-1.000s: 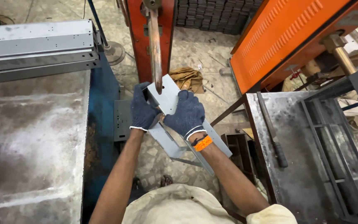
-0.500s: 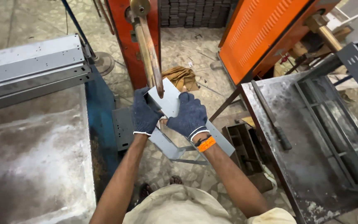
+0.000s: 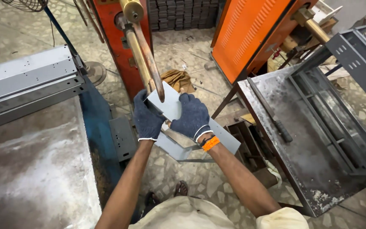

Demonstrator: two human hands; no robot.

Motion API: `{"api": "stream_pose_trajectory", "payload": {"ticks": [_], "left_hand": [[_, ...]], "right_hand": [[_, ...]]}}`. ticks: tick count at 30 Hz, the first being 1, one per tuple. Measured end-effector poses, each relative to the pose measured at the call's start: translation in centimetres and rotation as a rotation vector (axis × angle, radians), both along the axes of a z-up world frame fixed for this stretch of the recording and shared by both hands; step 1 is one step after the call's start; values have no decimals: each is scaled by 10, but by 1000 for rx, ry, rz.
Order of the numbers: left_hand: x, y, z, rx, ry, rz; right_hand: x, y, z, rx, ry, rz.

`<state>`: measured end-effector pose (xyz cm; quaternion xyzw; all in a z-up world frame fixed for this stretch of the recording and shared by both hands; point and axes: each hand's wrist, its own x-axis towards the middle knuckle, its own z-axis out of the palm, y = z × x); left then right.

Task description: Assembling and spot welding various metal components into a frame or chassis structure.

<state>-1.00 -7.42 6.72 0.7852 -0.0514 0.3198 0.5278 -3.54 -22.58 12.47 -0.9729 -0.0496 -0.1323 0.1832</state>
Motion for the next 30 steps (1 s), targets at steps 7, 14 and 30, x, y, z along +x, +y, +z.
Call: {"api": "stream_pose_trajectory", "payload": {"ticks": [7, 14, 30], "left_hand": [[1, -2, -21, -75, 56, -65], [-4, -15, -20, -75, 41, 1], [-1, -14, -38, -132, 35, 35]], "right_hand": [[-1, -4, 4, 57, -70, 37], [-2, -19, 7, 24, -34, 63], [-2, -16, 7, 12, -71, 126]]}}
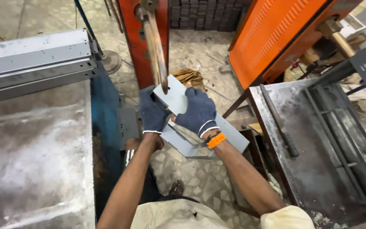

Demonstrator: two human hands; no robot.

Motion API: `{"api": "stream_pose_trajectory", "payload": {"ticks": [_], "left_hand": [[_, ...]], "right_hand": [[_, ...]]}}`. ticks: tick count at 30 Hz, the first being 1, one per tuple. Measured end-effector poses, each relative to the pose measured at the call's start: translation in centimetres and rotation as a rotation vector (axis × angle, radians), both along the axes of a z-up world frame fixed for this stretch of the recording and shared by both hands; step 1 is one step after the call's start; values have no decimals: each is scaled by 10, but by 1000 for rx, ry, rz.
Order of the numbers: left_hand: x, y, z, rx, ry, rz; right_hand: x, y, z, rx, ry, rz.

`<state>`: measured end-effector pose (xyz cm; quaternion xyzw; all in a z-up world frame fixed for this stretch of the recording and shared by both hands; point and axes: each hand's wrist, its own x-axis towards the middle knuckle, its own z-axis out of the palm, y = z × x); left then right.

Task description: Assembling and spot welding various metal components into a frame or chassis structure.

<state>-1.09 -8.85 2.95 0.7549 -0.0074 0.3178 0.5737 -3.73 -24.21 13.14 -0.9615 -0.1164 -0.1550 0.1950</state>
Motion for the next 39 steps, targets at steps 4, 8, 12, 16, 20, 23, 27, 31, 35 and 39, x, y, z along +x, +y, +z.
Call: {"api": "stream_pose_trajectory", "payload": {"ticks": [4, 8, 12, 16, 20, 23, 27, 31, 35, 39], "left_hand": [[3, -3, 0, 44, -31, 27], [-6, -3, 9, 31, -6, 15], [-7, -7, -1, 79, -28, 46], [-6, -9, 0, -8, 51, 29], [-9, -10, 2, 25, -38, 1], [-6, -8, -7, 50, -9, 20], [-4, -9, -21, 177, -36, 92], [-1, -7, -23, 74, 74, 41], [-5, -6, -26, 111, -10, 44], [-7, -3, -10, 164, -44, 16]], "right_hand": [[2, -3, -3, 39, -59, 34], [-5, 0, 3, 31, -19, 15], [-10, -4, 3, -8, 27, -5], [-7, -7, -1, 22, -59, 34], [-7, -9, -4, -32, 2, 0], [-7, -8, -5, -22, -13, 16], [-9, -8, -9, -19, -56, 15], [-5, -5, -4, -32, -26, 6], [-8, -6, -4, -43, -41, 44], [-7, -2, -4, -33, -22, 21]]}}
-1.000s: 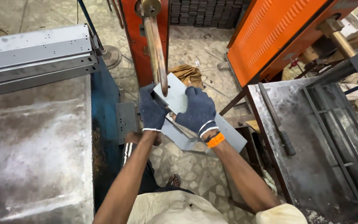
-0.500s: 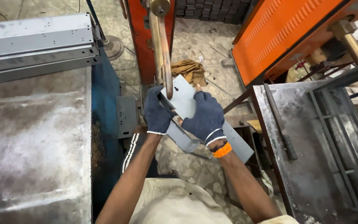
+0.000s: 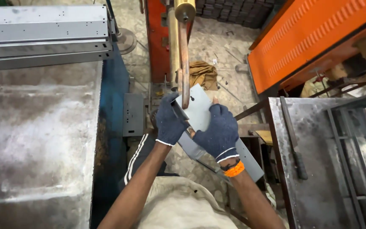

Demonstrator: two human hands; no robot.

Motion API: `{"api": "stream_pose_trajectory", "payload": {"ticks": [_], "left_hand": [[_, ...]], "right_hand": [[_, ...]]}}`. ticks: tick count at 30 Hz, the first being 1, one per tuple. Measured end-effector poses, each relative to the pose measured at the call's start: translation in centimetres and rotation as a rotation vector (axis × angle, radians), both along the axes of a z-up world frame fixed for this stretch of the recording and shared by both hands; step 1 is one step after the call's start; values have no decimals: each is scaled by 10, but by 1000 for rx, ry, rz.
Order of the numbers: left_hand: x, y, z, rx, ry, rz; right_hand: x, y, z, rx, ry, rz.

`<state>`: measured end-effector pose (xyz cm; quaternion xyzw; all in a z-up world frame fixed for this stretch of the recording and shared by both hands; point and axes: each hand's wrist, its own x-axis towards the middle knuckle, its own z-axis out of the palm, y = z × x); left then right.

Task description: Assembling and spot welding various metal components into a frame or chassis structure.

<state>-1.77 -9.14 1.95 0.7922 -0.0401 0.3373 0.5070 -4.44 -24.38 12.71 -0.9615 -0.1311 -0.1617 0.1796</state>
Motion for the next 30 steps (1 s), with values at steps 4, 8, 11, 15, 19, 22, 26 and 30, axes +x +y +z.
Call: {"api": "stream_pose_trajectory", "payload": {"ticks": [4, 8, 11, 15, 19, 22, 26, 30], "left_hand": [[3, -3, -4, -4, 50, 24], [-1, 0, 16, -34, 100, 38], [-6, 0, 16, -18, 132, 41], [-5, 3, 17, 15, 100, 38], [-3, 3, 19, 6, 42, 4], [-1, 1, 14, -55, 244, 13], [0, 2, 7, -87, 187, 9], [3, 0, 10, -73, 95, 7]], "right_hand": [[3, -2, -3, -27, 38, -19], [5, 1, -3, -24, 69, 13], [5, 3, -3, 1, 76, 32], [2, 4, -5, 38, 60, 27], [1, 3, -2, 49, 65, 30], [0, 3, 0, 18, 110, 30], [-5, 8, 6, -5, 100, 19], [-6, 8, 10, 2, 105, -4]]}}
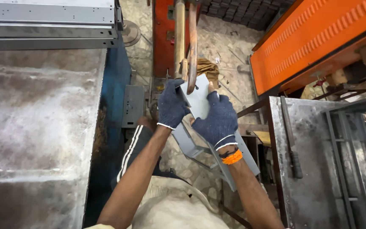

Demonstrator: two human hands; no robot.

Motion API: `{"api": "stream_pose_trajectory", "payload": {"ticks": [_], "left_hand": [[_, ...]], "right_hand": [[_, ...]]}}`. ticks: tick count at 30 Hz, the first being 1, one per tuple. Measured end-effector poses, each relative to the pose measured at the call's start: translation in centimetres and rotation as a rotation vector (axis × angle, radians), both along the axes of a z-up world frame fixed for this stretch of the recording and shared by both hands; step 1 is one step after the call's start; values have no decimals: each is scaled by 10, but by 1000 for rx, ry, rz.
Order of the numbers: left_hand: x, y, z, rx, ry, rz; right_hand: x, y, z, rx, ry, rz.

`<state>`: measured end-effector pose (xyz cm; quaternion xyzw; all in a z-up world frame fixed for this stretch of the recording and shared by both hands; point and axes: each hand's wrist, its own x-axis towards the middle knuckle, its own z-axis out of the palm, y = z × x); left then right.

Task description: Assembling and spot welding various metal components into a frame or chassis structure.

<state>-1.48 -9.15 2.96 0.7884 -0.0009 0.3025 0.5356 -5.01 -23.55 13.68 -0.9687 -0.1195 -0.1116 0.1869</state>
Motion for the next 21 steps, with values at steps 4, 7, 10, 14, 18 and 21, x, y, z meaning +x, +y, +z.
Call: {"api": "stream_pose_trajectory", "payload": {"ticks": [4, 7, 10, 14, 18, 21], "left_hand": [[2, 0, -7, -1, 8, 8], [-1, 0, -4, 58, -15, 33], [0, 2, -10, 32, 68, -3], [13, 1, -36, 71, -58, 27], [-1, 3, -4, 59, -54, -18], [1, 1, -7, 37, -47, -43]], "right_hand": [[1, -2, -4, 4, -34, 31], [1, -2, -6, 17, -41, 11], [2, -3, -15, 25, -40, 7], [4, -2, -15, 38, -70, 14], [1, -3, -14, 20, -87, 11], [1, -3, -9, 44, -67, 18]]}}
